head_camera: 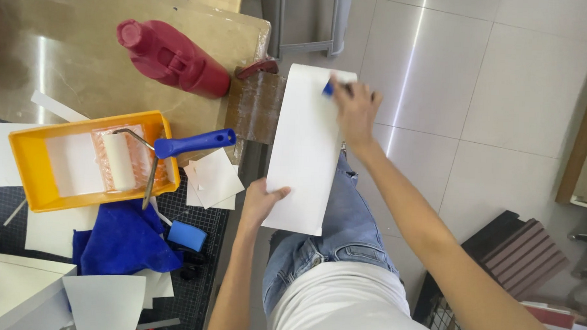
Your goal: Applying adhesive to a box component and then carefully sticking and smoothing a sheet of paper onto it.
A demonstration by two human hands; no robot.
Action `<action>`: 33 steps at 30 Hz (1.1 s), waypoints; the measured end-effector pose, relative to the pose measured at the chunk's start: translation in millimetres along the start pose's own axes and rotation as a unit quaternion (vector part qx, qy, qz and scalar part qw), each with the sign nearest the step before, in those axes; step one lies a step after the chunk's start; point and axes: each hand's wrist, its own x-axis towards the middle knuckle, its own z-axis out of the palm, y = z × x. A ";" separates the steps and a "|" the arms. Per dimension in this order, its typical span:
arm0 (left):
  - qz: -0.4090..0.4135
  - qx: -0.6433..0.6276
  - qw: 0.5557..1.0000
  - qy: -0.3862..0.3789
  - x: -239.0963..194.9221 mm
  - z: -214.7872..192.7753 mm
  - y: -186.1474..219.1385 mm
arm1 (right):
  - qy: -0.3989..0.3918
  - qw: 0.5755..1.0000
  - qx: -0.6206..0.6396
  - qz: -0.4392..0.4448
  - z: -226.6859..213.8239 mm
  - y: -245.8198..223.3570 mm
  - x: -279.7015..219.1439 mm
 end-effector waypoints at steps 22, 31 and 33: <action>-0.014 -0.004 1.000 -0.003 -8.5 -8.1 24.7 | -0.073 0.960 0.186 -0.196 -6.9 65.7 11.6; -0.027 -0.001 1.000 -0.012 -10.5 -23.5 56.1 | -0.119 0.860 0.301 -0.395 56.7 -6.2 151.3; -0.034 -0.010 0.999 0.001 -3.6 -14.7 44.1 | -0.155 0.858 0.302 -0.384 25.5 33.5 143.3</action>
